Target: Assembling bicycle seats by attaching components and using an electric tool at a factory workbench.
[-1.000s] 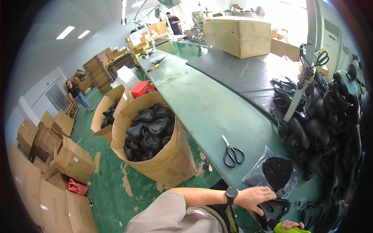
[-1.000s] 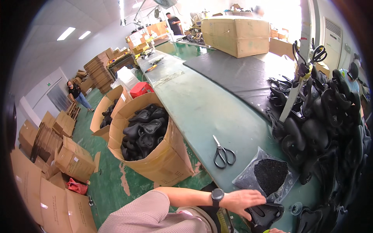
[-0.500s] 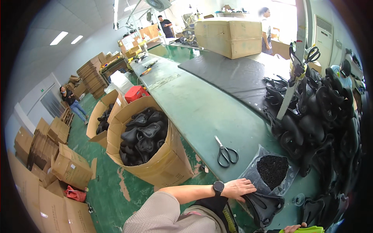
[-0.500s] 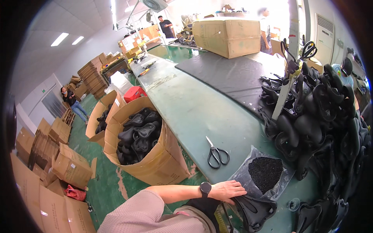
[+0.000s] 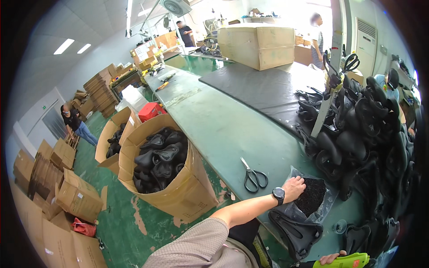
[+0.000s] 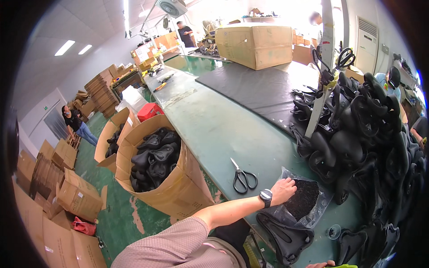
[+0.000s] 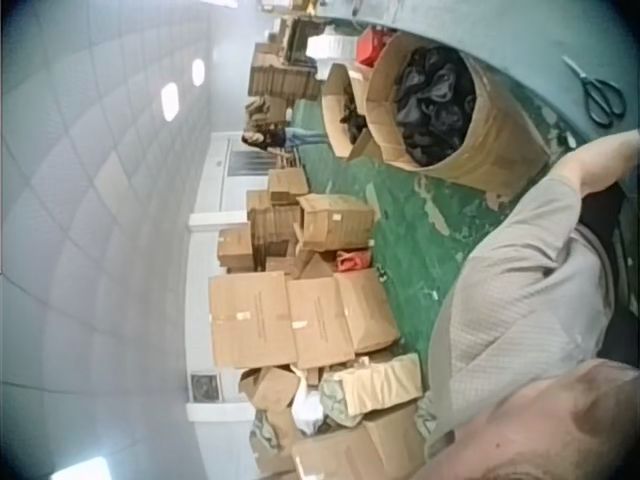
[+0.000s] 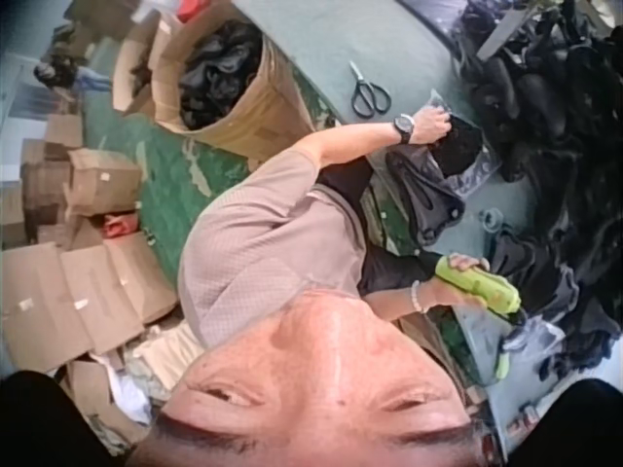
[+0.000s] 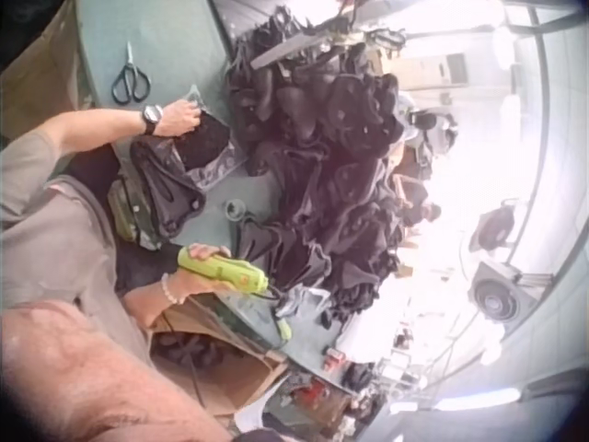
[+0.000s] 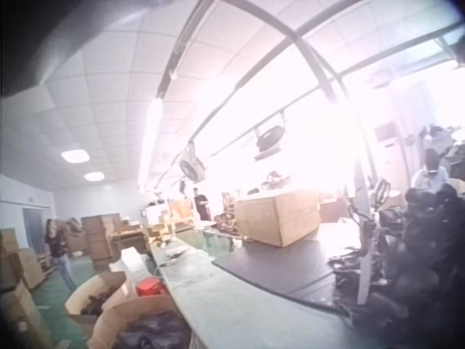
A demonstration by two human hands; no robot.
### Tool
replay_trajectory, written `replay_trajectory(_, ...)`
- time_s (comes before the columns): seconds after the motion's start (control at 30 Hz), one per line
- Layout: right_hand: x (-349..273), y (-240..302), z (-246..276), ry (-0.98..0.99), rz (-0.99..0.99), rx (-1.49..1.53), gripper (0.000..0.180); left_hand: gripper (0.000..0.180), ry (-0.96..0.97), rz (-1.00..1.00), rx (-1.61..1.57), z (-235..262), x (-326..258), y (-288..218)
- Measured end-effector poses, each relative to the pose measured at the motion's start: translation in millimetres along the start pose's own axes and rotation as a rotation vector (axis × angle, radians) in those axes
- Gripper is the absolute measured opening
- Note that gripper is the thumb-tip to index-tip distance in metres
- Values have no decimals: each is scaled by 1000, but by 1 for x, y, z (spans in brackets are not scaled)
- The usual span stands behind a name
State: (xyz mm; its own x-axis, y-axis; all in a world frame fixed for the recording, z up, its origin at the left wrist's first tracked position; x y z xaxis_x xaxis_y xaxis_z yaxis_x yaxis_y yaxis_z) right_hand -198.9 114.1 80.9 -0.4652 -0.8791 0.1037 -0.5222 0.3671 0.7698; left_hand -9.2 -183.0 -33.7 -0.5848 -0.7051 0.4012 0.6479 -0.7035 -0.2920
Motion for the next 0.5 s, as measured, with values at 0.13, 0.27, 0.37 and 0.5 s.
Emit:
replay_trajectory(0.13, 0, 1, 7, 0, -1, 23, 90, 18, -66, -53, -65, 2, -2, -3)
replay_trajectory(0.27, 0, 2, 11, -32, -1, -5, 91, 20, -133, -82, -77, 18, -4, -4)
replay_trajectory(0.37, 1, 1, 7, -27, -3, -26, 92, 21, -108, -56, -124, 22, -6, 2)
replay_trajectory(0.5, -1, 4, 5, -38, 7, -35, 91, 21, -141, -64, -232, 32, -5, -12)
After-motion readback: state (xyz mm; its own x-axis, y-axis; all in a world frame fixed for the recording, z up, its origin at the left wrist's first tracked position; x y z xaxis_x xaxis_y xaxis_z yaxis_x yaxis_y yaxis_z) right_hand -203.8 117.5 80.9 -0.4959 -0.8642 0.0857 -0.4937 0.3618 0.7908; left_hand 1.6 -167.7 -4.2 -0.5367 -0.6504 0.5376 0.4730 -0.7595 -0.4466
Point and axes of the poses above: each hand's wrist, its own x-axis towards the middle knuckle, its own z-axis out of the back of the hand, y = z × x, the point moved 4 cm from there along x, towards the middle knuckle, and after that the axes turned 8 degrees about -x, right-handed, at the moved point
